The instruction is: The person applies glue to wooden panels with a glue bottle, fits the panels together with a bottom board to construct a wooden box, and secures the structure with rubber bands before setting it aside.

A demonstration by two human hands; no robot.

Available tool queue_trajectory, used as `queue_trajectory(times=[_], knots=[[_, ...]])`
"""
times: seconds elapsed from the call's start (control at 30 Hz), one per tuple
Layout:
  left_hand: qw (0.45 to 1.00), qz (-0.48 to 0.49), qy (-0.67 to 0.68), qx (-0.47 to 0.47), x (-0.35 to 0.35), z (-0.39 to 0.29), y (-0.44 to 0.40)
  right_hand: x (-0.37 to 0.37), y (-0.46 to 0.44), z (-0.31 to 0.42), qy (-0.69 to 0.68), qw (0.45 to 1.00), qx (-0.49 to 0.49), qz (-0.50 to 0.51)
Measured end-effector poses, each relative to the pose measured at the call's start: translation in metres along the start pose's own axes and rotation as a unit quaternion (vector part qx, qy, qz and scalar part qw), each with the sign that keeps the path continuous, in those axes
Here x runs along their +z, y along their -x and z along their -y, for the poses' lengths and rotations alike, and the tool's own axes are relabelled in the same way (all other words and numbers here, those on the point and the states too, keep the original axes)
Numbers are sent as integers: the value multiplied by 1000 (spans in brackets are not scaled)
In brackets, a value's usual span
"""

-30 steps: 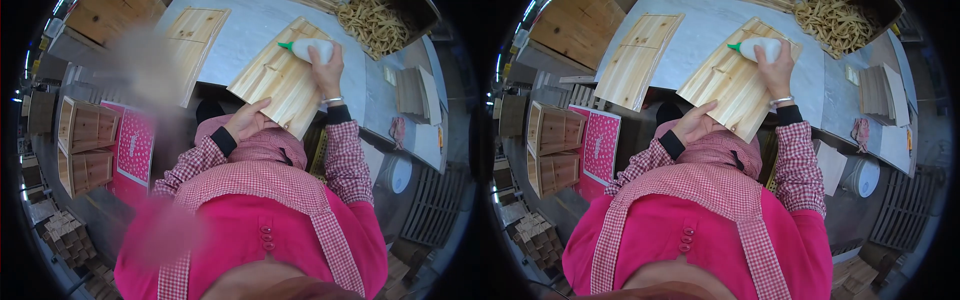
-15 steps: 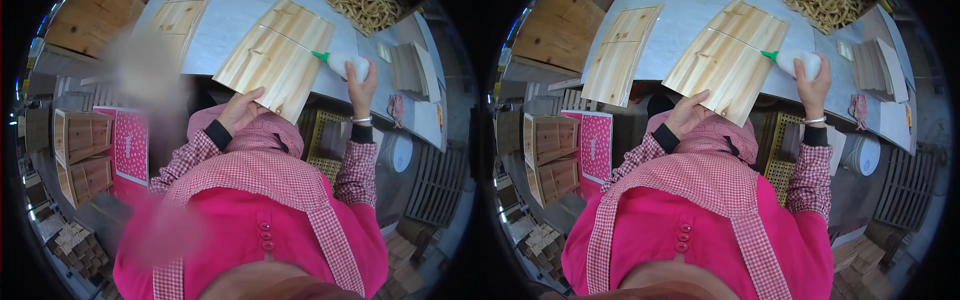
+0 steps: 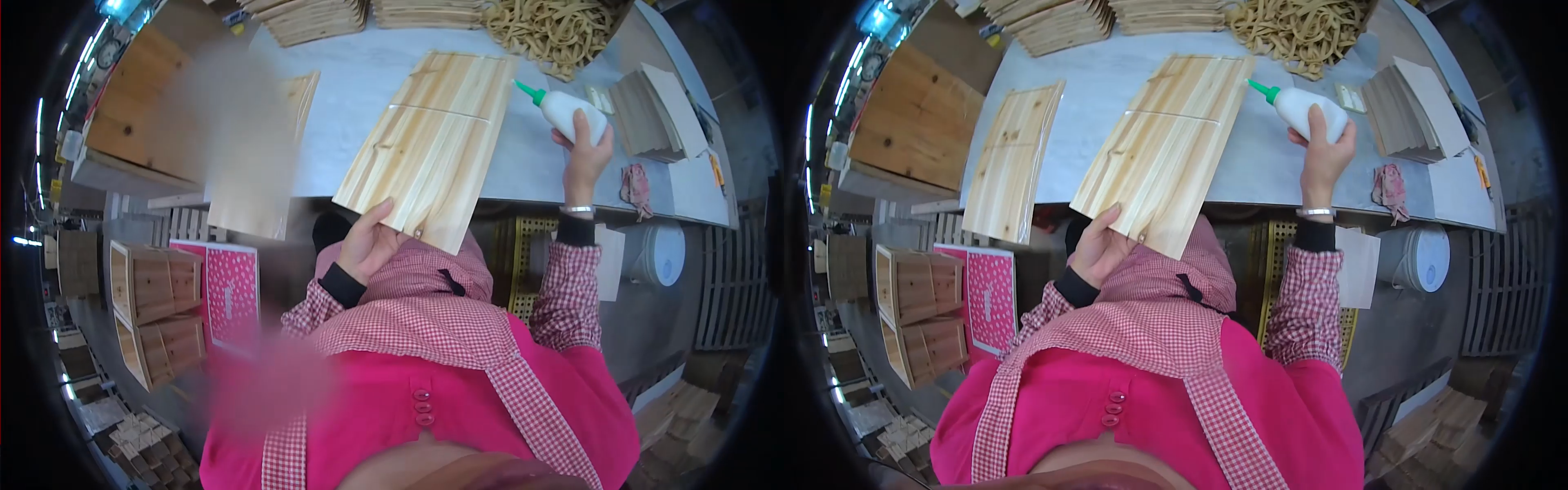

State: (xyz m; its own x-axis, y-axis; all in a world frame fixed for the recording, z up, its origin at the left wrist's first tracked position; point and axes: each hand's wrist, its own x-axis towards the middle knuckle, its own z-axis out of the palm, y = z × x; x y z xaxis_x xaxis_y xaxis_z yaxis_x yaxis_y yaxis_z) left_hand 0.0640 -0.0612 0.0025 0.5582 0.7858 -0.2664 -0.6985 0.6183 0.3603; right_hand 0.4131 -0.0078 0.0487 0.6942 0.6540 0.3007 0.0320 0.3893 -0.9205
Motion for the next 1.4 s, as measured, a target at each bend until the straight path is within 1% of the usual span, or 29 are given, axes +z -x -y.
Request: queue_trajectory(times=[0.07, 0.13, 0.2, 0.3, 0.4, 0.47, 0.5, 0.57, 0.6, 0.67, 0.7, 0.77, 0.8, 0.87, 0.93, 1.0, 1.03, 1.1, 1.13, 1.2, 1.23, 1.3, 1.37, 1.4], knots=[[1000, 7, -3, -5, 1, 0, 1, 12, -18, -4, -11, 1000, 8, -24], [1000, -11, 8, 0, 2, -1, 1, 21, -37, -11, 18, 999, 23, -40], [1000, -8, 10, -5, 1, -1, 0, 28, -51, -19, 24, 998, 19, -49], [1000, -15, 11, -3, 3, -2, -1, 27, -59, -25, 57, 997, 27, -37], [1000, -17, 15, -7, 2, -2, 0, 21, -51, -17, 92, 995, 26, -17], [1000, -9, 14, 2, 3, -4, -5, 17, -38, -8, 49, 998, 23, 15], [1000, -13, 16, 1, 2, -6, -7, 16, -30, -2, 51, 998, 28, 16], [1000, -7, 16, 0, -2, -11, -13, 14, -10, 11, 34, 997, 30, 60], [1000, -6, 11, 4, -2, -14, -16, 12, -1, 16, 37, 997, 35, 61], [1000, -15, 16, 7, 0, -19, -22, 9, 17, 26, 26, 994, 36, 98], [1000, -13, 16, 14, 0, -21, -25, 8, 27, 32, 29, 993, 44, 101], [1000, 5, 21, 17, -1, -24, -32, 4, 46, 45, 30, 988, 36, 150], [999, -6, 28, 18, -1, -24, -32, 0, 58, 50, 33, 986, 47, 156], [999, 29, 31, 23, 0, -28, -40, -7, 74, 60, 67, 979, 28, 191], [998, 39, 40, 20, -6, -31, -44, -12, 88, 73, 83, 975, 54, 200], [998, 45, 41, 21, -4, -30, -46, -20, 91, 75, 153, 951, -80, 257], [998, 30, 47, 27, -2, -29, -45, -18, 93, 76, 153, 950, -77, 260], [998, 34, 49, 27, 0, -27, -45, -11, 95, 79, 152, 959, -81, 223], [998, 39, 51, 27, 2, -27, -46, -9, 95, 79, 151, 959, -83, 223], [997, 42, 50, 29, 3, -27, -46, -7, 94, 77, 175, 953, -116, 219], [997, 44, 50, 30, 2, -27, -45, -7, 94, 78, 172, 953, -119, 219], [998, 39, 40, 31, 2, -28, -43, -10, 97, 84, 151, 942, -118, 277], [999, 26, 15, 31, 3, -29, -41, -8, 91, 83, 161, 942, -124, 268], [999, 35, 11, 31, 0, -28, -40, -8, 87, 81, 174, 942, -123, 260]])
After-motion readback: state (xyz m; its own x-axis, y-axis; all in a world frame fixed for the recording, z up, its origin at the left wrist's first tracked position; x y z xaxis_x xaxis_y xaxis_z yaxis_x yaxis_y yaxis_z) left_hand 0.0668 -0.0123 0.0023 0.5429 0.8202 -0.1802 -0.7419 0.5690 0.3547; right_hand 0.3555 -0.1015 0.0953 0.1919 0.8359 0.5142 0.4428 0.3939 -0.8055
